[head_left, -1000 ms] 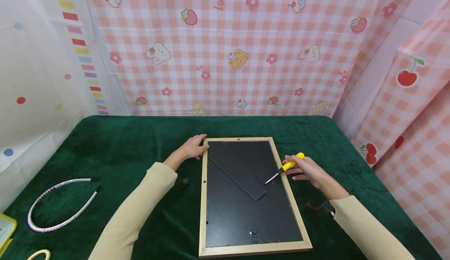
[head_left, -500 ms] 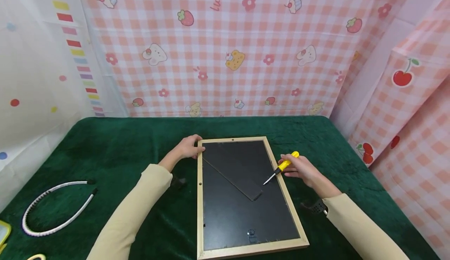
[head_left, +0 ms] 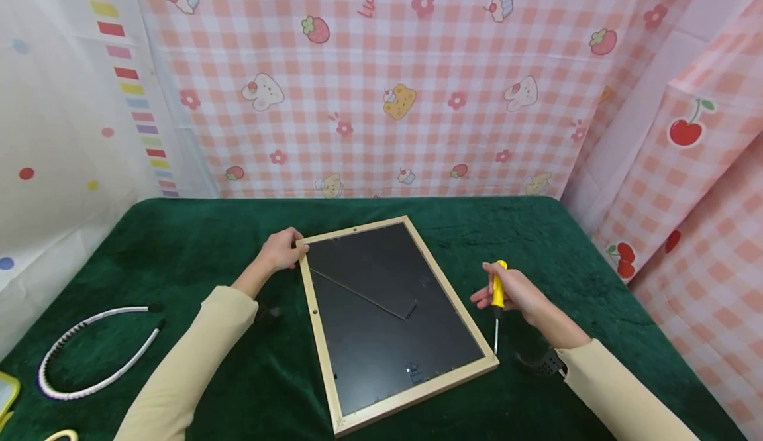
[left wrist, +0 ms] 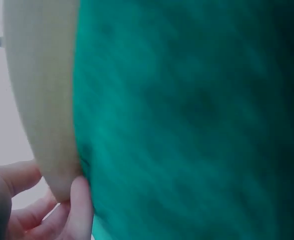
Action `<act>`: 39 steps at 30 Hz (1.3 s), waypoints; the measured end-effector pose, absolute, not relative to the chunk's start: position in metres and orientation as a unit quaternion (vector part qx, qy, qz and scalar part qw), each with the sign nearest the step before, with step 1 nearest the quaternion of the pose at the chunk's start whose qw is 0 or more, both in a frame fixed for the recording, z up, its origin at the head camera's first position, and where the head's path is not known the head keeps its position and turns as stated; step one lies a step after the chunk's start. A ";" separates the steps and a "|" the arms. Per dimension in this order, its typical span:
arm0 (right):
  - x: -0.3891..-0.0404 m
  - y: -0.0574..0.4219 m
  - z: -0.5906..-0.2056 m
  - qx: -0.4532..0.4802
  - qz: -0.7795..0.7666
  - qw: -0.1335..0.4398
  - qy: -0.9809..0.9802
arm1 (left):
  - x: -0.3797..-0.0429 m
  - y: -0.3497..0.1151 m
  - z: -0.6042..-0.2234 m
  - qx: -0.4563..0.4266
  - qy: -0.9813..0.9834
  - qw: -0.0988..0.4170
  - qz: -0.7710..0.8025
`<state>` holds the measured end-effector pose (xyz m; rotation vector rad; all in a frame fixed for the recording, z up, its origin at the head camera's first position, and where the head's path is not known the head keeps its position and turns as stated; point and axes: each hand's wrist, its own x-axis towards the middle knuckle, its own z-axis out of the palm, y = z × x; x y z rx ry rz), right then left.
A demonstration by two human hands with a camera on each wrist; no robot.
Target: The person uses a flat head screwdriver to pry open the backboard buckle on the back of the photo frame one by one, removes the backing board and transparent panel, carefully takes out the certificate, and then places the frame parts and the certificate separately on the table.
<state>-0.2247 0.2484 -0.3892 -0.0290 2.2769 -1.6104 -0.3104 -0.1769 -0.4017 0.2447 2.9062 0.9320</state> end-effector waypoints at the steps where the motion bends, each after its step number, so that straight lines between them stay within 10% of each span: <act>1: -0.221 0.251 -0.388 -0.026 -0.559 0.186 0.808 | -0.310 -0.181 -0.403 0.075 0.955 0.024 0.287; 19: -0.178 0.263 -0.387 -0.078 -0.586 0.342 0.731 | -0.311 -0.190 -0.400 0.039 0.967 0.013 0.252; 39: -0.230 0.274 -0.377 -0.018 -0.604 0.190 0.774 | -0.280 -0.218 -0.382 0.133 0.949 0.127 0.255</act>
